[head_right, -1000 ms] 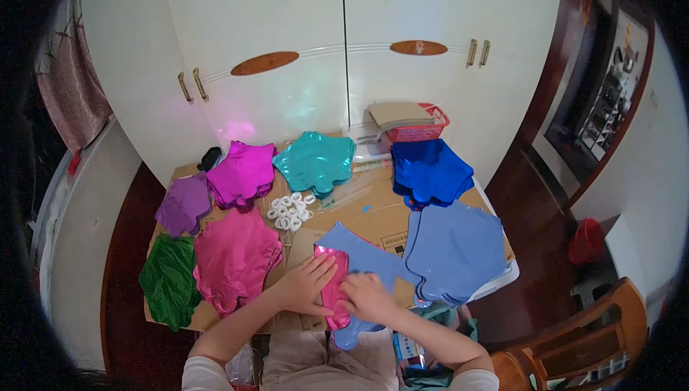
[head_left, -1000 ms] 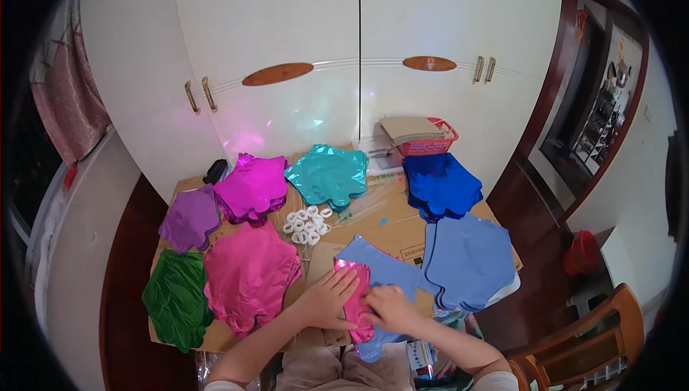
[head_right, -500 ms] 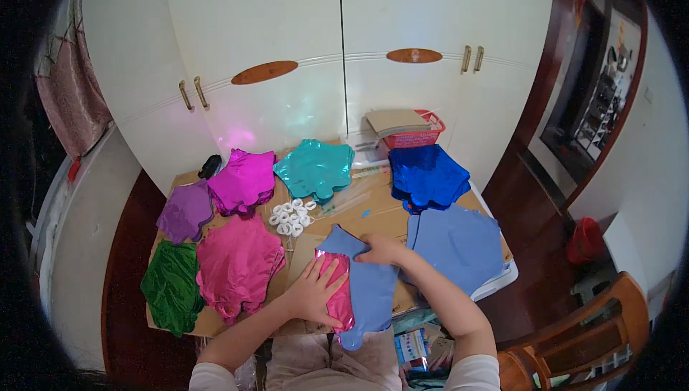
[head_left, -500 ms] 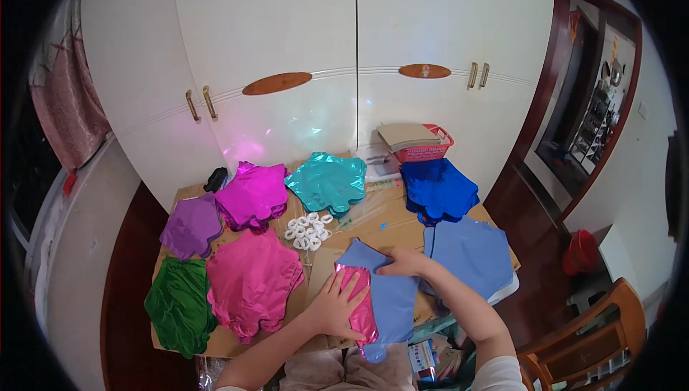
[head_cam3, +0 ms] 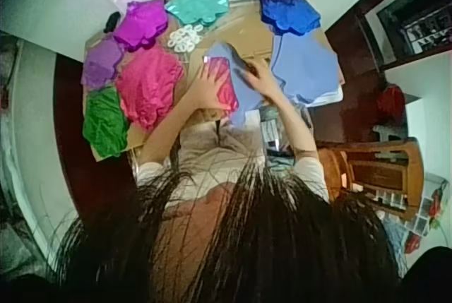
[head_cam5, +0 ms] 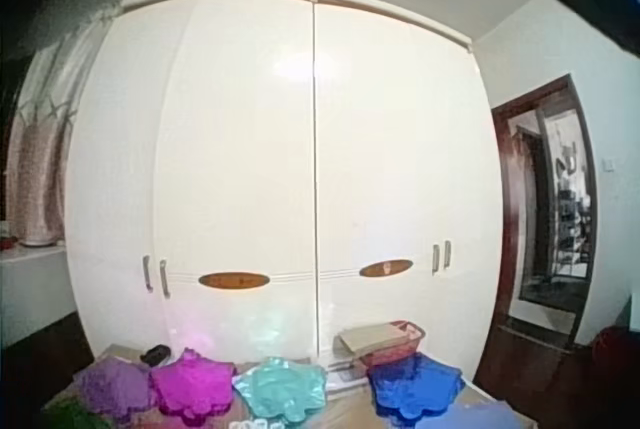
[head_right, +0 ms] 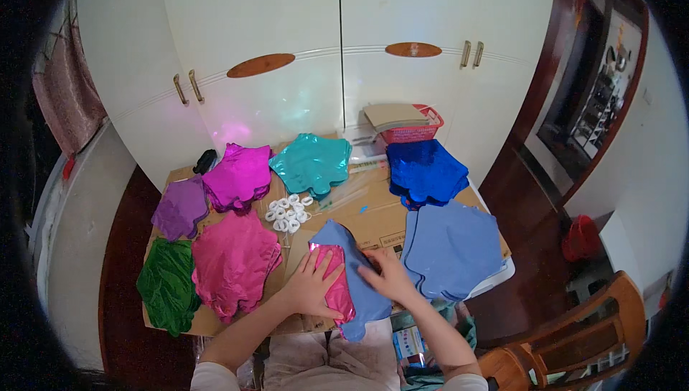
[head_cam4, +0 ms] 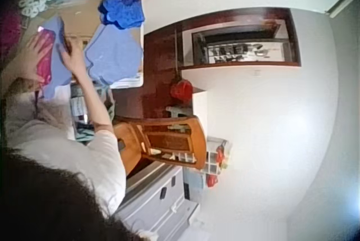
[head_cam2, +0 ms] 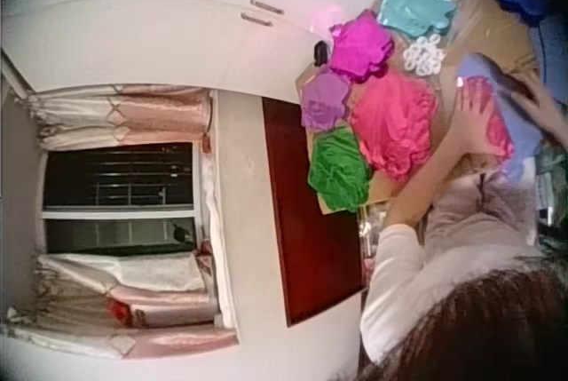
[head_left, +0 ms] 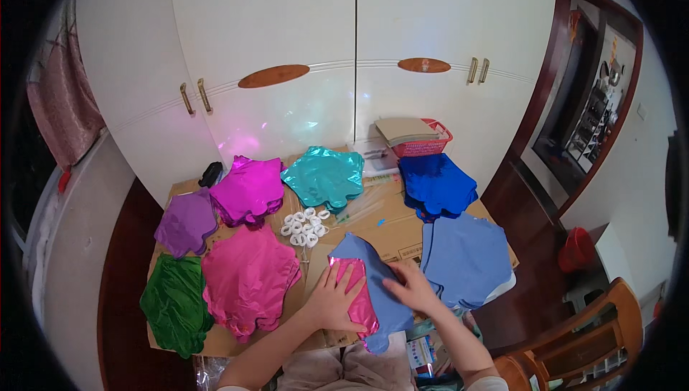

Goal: Folding colorful clothes and placing them into clear plastic bags with cardboard backing.

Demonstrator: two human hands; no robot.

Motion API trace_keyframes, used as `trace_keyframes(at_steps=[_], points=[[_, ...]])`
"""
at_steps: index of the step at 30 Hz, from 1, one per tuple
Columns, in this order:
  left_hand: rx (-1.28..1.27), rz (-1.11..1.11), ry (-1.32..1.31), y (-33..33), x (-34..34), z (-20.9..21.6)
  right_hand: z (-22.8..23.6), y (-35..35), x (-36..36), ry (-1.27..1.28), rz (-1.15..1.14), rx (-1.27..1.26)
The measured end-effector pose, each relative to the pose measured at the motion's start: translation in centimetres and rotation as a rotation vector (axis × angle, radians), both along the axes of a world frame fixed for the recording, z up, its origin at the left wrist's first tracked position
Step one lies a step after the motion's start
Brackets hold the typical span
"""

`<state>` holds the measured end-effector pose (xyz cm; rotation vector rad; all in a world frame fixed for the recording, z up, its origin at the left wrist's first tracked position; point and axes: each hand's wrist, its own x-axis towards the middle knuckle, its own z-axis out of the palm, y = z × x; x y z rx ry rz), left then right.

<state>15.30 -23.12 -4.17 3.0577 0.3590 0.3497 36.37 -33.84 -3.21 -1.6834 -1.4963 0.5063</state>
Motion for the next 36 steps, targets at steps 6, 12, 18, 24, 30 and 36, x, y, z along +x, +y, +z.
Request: trace_keyframes(at_steps=[6,12,18,24,30,36], points=[[-0.009,-0.006,-0.018,0.2,0.0,-0.3,-2.0,-2.4,-2.9,0.017,0.139,0.075],[-0.118,-0.078,-0.015,0.8,0.0,-0.8,-2.6,-1.6,-7.7,-0.412,-0.022,0.072],[-0.528,0.045,-0.163,4.6,0.5,-2.0,-3.1,-1.0,-8.9,-0.701,-0.126,0.085],[-0.661,0.249,-0.280,5.9,2.1,-1.0,-3.3,-0.9,-9.1,-0.731,-0.158,0.112],[-0.765,0.320,-0.157,6.4,2.2,-1.3,-3.8,-1.0,-9.2,-0.730,-0.116,0.096],[-0.869,0.310,-0.139,6.8,1.9,-1.7,-3.8,-1.2,-9.2,-0.692,-0.083,0.082]])
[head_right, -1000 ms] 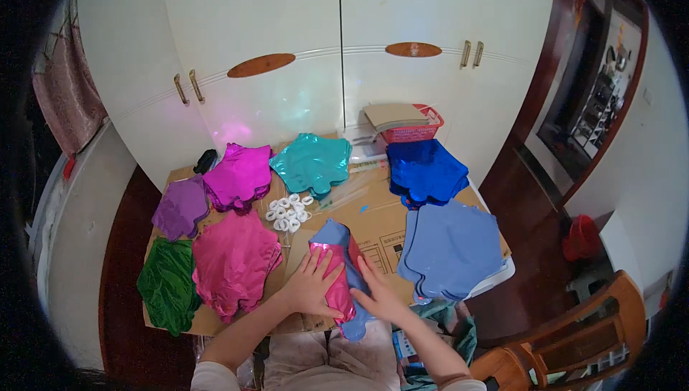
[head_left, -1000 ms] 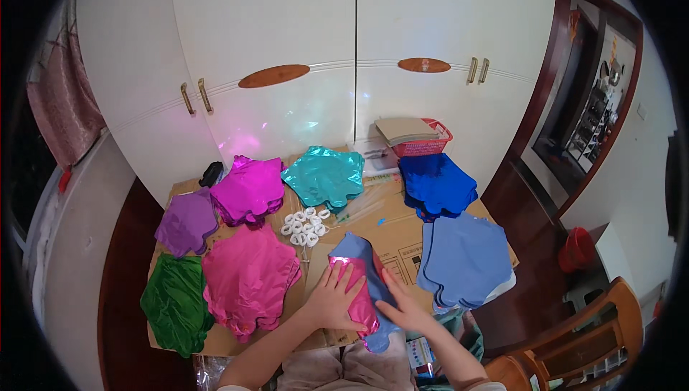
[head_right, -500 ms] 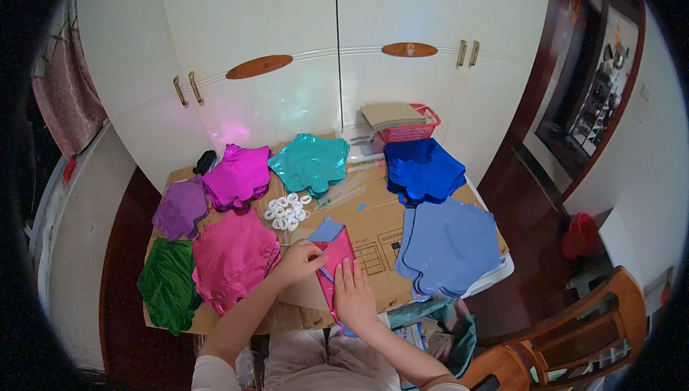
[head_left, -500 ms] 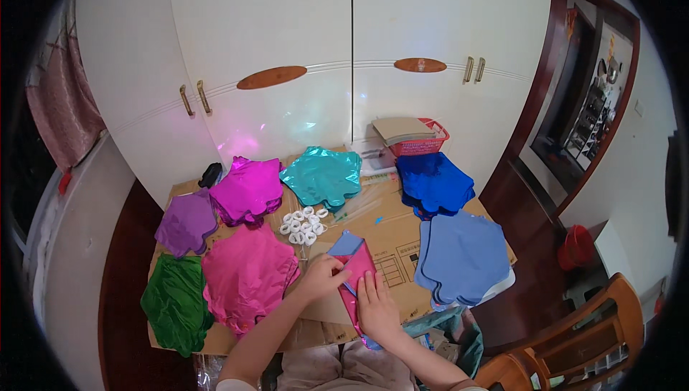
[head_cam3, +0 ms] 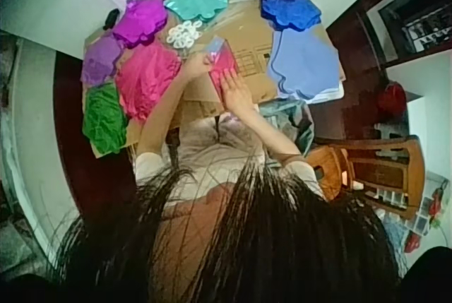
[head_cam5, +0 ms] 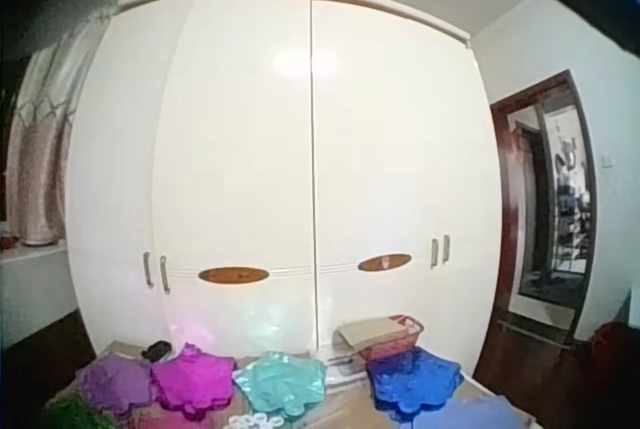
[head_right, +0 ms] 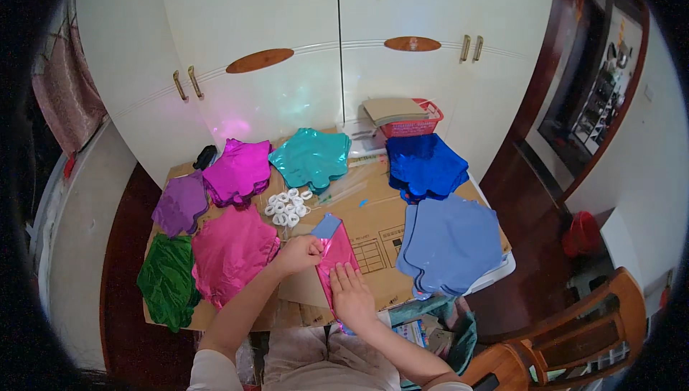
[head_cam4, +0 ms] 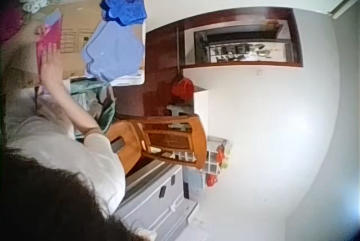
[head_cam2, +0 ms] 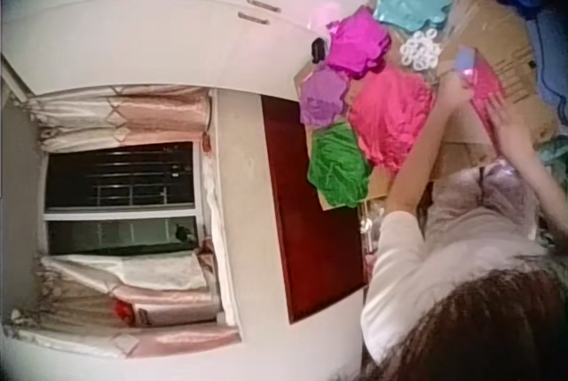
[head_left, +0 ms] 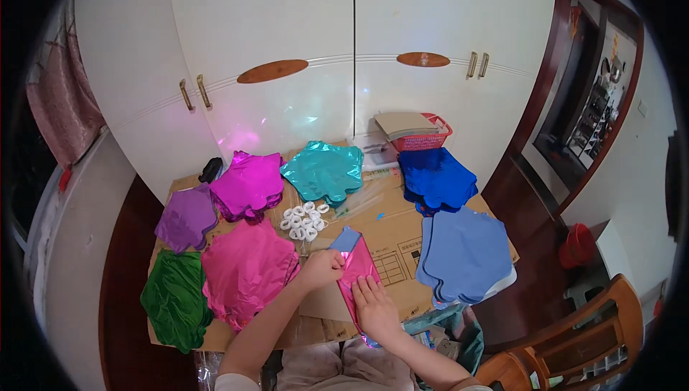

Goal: Folding colorful clothes and placing them into clear plastic bags with cardboard backing.

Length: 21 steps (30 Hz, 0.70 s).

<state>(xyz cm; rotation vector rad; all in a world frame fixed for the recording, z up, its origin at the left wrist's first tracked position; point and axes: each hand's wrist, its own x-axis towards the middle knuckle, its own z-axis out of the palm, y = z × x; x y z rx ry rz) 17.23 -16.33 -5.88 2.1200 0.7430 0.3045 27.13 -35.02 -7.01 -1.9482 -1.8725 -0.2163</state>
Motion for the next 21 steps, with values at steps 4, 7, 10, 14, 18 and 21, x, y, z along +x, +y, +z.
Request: trace_keyframes(at_steps=[4,7,10,14,18,21], points=[[0.017,-0.002,0.019,-0.4,0.0,1.0,0.7,-0.1,-0.1,0.031,0.018,-0.020],[0.027,-0.003,-0.014,-0.5,-0.1,1.1,0.4,-0.1,-0.1,0.053,0.034,-0.018],[0.089,0.003,-0.042,-0.7,-0.1,1.4,0.0,-0.1,-0.1,0.064,0.043,-0.017],[0.222,-0.025,0.044,-1.3,0.1,2.6,-0.1,-0.1,0.0,0.063,0.058,-0.008],[0.404,-0.332,-0.207,-3.6,0.7,1.8,-0.8,-0.1,0.3,0.053,0.063,-0.057],[0.444,-0.495,-0.139,-4.6,1.6,1.2,-1.0,-0.3,0.4,0.102,0.064,-0.146]])
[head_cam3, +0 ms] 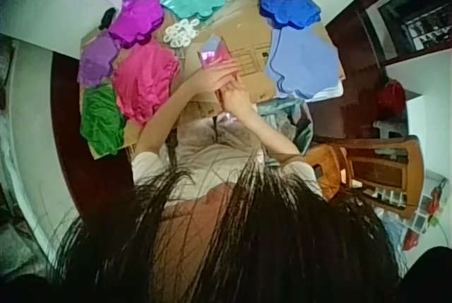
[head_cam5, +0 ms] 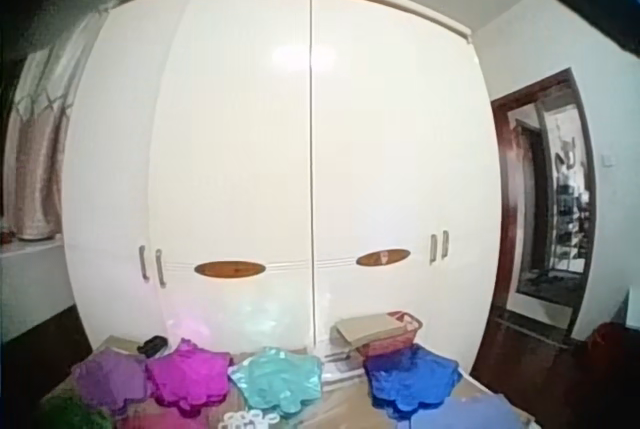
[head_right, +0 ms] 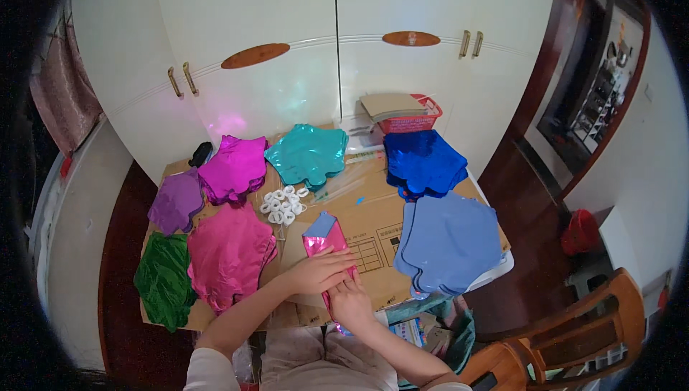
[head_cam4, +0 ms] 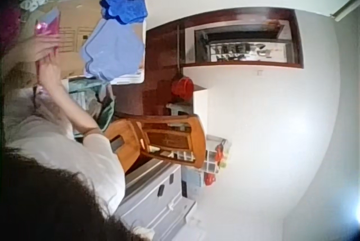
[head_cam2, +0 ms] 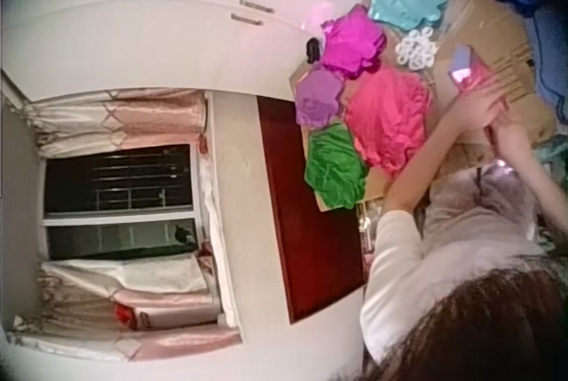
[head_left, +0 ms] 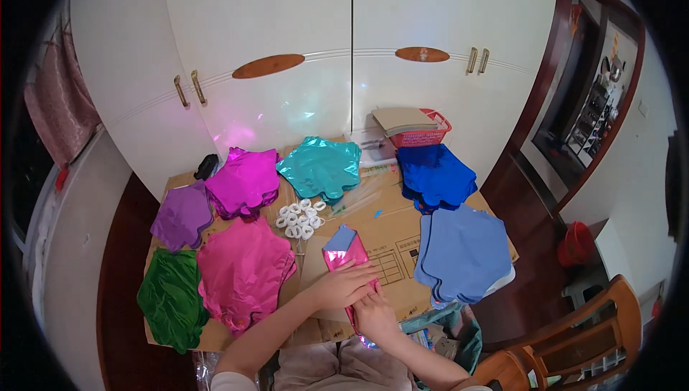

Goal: Folding colorful clothes and placing them into clear plastic bags with cardboard backing.

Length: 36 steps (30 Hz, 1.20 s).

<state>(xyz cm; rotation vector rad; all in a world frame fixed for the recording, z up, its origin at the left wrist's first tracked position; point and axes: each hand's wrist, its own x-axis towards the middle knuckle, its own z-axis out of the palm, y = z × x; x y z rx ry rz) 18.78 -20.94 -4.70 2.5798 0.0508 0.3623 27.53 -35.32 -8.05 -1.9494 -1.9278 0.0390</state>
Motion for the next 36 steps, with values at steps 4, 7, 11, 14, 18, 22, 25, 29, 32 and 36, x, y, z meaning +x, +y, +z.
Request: trace_keyframes(at_steps=[4,7,11,14,18,22,25,29,32,36], points=[[0.186,0.044,0.033,1.7,0.3,-1.4,0.9,0.1,-0.3,0.036,-0.003,0.184],[0.389,0.168,0.041,3.3,0.9,-1.7,0.8,0.0,0.0,0.023,0.013,0.121],[0.498,0.226,0.042,3.7,0.9,-0.8,1.3,-0.3,0.3,0.052,0.043,0.109],[0.537,0.275,-0.032,3.4,1.0,-0.9,1.2,-1.5,1.2,0.086,0.093,0.122],[0.541,0.292,-0.036,3.2,1.1,-1.0,1.9,-4.5,2.1,0.058,0.136,0.067],[0.550,0.300,-0.041,3.1,0.9,-0.8,4.3,-6.7,4.1,0.113,0.286,-0.097],[0.579,0.298,-0.032,3.2,0.9,-0.7,5.2,-4.0,7.0,0.248,0.252,-0.297],[0.576,0.304,-0.043,3.5,1.3,-0.9,2.1,3.3,9.3,-0.037,0.279,0.106],[0.590,0.312,-0.059,4.4,1.3,-0.9,1.6,4.5,9.1,-0.161,0.293,0.137],[0.573,0.316,-0.057,4.5,1.2,-1.3,2.6,2.3,9.2,-0.253,0.323,0.091]])
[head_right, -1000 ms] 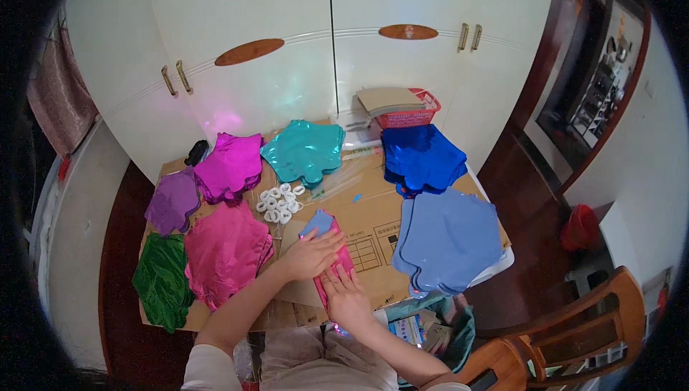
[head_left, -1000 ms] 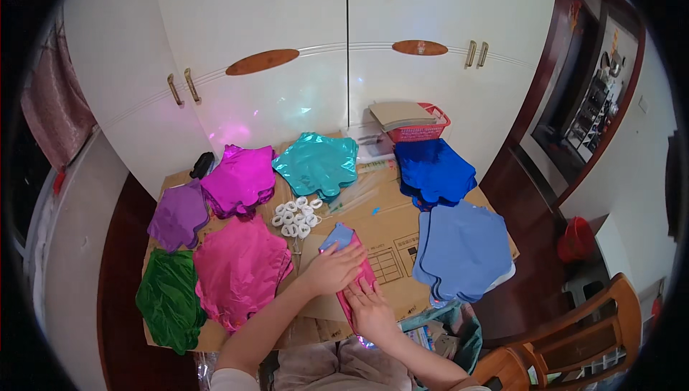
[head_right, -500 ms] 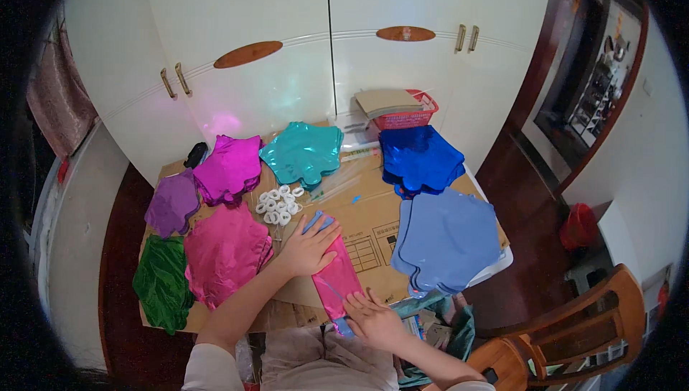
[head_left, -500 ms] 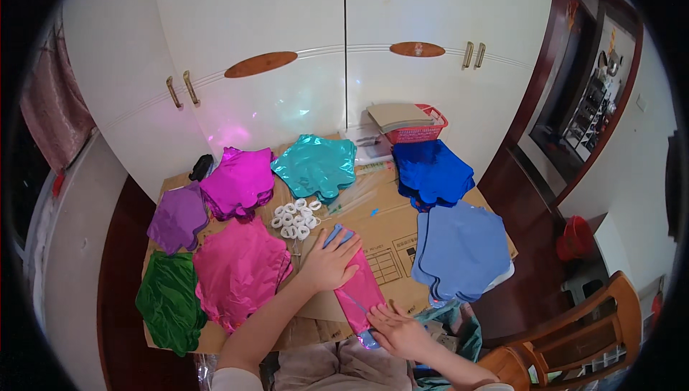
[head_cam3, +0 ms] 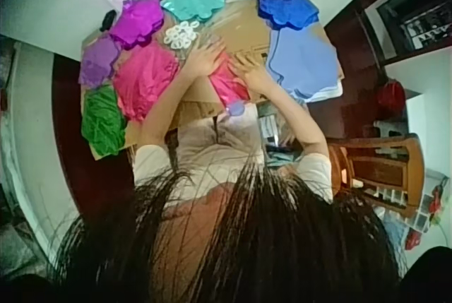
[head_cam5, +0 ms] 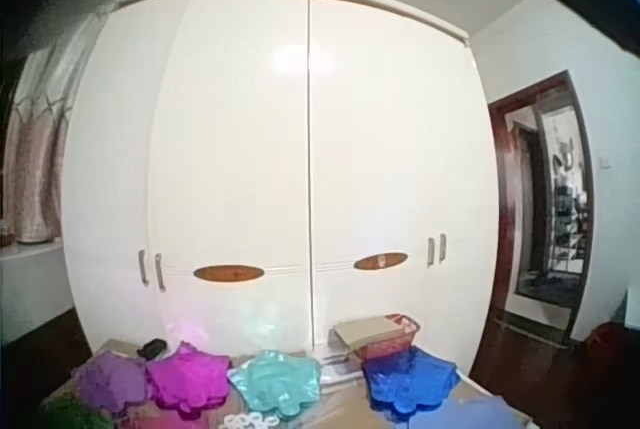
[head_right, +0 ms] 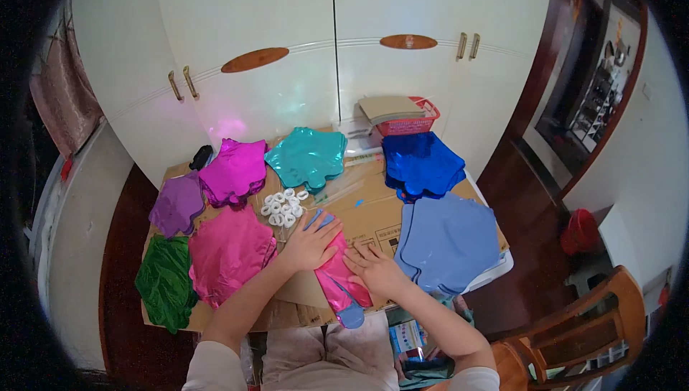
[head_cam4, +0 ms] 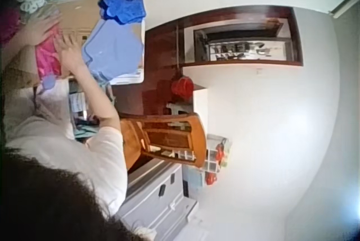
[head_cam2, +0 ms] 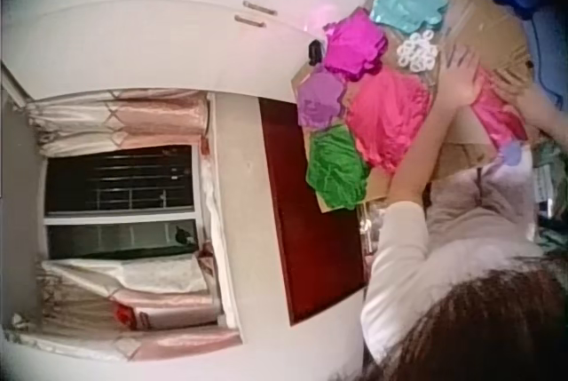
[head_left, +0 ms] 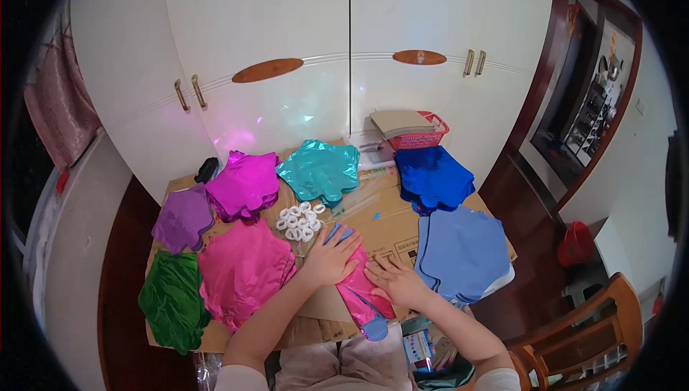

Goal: Folding colorful clothes and placing them into clear plastic bags with cardboard backing.

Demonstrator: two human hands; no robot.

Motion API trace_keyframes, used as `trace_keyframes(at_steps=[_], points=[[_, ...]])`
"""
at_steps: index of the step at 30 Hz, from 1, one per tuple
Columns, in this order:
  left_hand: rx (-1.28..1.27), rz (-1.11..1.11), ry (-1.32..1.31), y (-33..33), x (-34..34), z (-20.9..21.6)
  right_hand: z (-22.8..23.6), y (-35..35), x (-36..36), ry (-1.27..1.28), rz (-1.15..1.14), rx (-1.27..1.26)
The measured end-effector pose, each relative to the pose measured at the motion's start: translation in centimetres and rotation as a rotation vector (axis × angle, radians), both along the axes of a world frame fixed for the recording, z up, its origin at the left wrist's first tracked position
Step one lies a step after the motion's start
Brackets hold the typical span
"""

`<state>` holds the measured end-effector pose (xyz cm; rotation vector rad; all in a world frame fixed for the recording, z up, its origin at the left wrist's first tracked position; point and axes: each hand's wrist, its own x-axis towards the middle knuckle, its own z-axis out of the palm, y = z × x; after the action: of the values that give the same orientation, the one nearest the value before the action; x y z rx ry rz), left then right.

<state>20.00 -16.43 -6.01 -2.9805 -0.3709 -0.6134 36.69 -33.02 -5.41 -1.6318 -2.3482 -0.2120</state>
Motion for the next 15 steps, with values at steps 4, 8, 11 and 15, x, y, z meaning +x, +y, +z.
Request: trace_keyframes(at_steps=[4,8,11,15], points=[[0.039,0.006,-0.039,-0.1,-0.1,0.1,0.9,-3.6,-0.5,-0.016,0.056,-0.108],[0.022,0.022,-0.001,0.0,-0.2,0.1,0.7,-5.9,-0.5,-0.008,0.097,-0.143],[0.009,0.042,0.023,0.2,0.1,0.1,0.6,-5.6,-0.1,0.037,0.178,-0.075],[0.017,0.051,0.048,0.2,0.0,-0.1,2.5,-2.3,-3.0,-0.054,-0.100,-0.486]])
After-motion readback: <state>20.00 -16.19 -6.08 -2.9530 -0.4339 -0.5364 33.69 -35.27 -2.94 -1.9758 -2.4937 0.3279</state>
